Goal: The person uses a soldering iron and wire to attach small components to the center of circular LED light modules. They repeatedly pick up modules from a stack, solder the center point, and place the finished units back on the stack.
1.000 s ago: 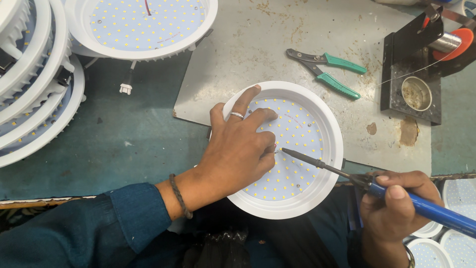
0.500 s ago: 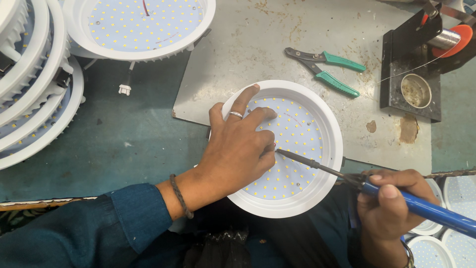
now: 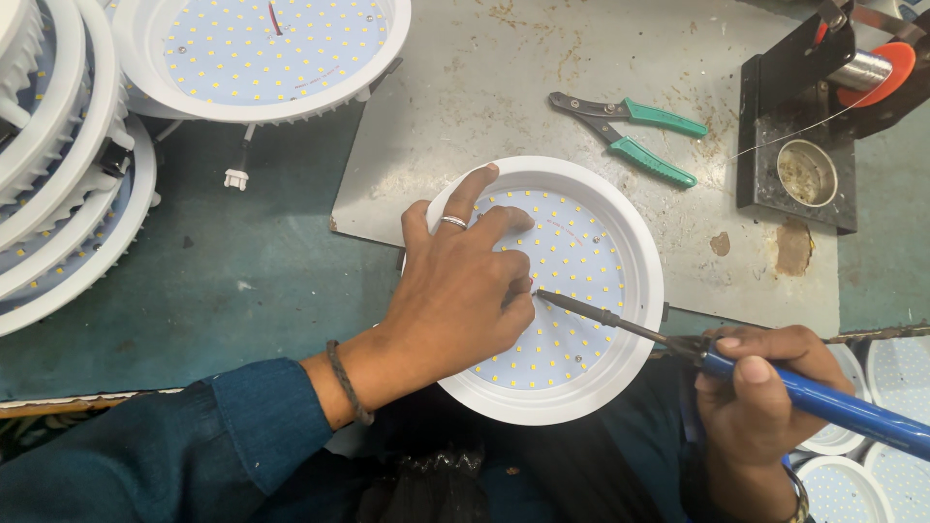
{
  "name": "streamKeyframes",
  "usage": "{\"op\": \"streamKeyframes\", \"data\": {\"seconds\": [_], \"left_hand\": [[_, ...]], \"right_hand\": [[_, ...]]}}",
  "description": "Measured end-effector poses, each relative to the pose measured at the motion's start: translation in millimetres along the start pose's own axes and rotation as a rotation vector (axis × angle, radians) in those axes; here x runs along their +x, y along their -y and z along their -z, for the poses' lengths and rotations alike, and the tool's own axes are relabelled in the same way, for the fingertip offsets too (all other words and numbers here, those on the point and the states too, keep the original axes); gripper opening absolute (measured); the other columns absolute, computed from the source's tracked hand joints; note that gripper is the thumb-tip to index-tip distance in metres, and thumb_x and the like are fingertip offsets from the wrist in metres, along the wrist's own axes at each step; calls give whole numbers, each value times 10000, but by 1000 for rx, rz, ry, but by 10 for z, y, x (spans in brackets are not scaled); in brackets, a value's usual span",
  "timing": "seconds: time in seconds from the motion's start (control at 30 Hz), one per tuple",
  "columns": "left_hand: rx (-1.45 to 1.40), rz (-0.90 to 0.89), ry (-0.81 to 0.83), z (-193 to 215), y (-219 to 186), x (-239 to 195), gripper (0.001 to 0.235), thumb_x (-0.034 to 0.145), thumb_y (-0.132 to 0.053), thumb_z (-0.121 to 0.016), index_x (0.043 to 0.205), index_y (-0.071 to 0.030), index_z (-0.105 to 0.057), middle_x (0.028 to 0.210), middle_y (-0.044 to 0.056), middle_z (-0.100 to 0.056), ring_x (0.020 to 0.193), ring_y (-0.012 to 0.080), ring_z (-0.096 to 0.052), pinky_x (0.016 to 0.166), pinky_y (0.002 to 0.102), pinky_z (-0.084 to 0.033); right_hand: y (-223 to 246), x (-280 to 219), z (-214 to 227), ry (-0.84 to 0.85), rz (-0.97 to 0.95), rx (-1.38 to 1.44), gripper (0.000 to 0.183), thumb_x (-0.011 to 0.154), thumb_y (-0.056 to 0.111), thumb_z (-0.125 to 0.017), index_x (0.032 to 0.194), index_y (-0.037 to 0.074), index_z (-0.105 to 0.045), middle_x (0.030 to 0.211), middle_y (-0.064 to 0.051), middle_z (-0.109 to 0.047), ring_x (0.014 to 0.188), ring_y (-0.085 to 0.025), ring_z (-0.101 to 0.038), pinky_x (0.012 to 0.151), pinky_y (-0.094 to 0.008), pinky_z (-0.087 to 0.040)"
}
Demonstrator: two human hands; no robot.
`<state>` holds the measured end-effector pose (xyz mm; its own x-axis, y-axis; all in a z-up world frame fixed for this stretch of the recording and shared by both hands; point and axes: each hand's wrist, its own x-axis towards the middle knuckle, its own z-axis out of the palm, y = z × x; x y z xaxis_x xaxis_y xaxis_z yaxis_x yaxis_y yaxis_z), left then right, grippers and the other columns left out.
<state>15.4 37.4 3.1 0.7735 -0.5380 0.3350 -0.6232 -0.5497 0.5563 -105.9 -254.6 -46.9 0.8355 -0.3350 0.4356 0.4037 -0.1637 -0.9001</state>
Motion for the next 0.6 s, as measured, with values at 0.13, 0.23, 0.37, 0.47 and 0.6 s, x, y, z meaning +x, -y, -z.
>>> {"op": "streamKeyframes", "data": {"seconds": [0.13, 0.23, 0.37, 0.47, 0.6], "left_hand": [[5, -1, -2, -1, 1, 1, 70, 717, -172, -744, 681, -119, -773, 1252, 86, -648, 1450, 411, -306, 1000, 635, -224], [17, 4, 6, -9, 1, 3, 77, 718, -177, -747, 678, -116, -772, 1256, 86, -647, 1450, 412, -299, 998, 640, -224], [26, 5, 16, -10, -4, 4, 72, 711, -177, -749, 674, -120, -775, 1256, 87, -646, 1449, 411, -294, 1002, 650, -219], [26, -4, 9, -7, -6, 3, 76, 721, -181, -750, 686, -119, -776, 1263, 88, -644, 1452, 411, -292, 1009, 653, -220], [28, -4, 8, -11, 0, -5, 83, 727, -187, -753, 687, -117, -772, 1264, 87, -641, 1450, 408, -294, 1009, 659, -217]], "right_hand": [[48, 29, -24, 46, -20, 22, 309, 1023, 201, -680, 922, -75, -586, 788, -209, -658, 517, -124, -547, 508, -199, -464], [123, 26, -46, 60, -41, 1, 309, 1017, 193, -691, 919, -80, -585, 786, -214, -656, 520, -120, -545, 491, -197, -453], [234, 23, -89, 80, 16, -154, 313, 978, 209, -686, 888, -73, -582, 738, -196, -643, 466, -103, -538, 428, -183, -423], [252, 71, -123, 52, 66, -168, 314, 936, 229, -687, 864, -58, -582, 698, -173, -635, 439, -99, -532, 416, -197, -425], [241, 143, -108, -32, 87, -104, 311, 909, 249, -693, 879, -41, -586, 661, -157, -625, 419, -102, -533, 399, -204, -440]]}}
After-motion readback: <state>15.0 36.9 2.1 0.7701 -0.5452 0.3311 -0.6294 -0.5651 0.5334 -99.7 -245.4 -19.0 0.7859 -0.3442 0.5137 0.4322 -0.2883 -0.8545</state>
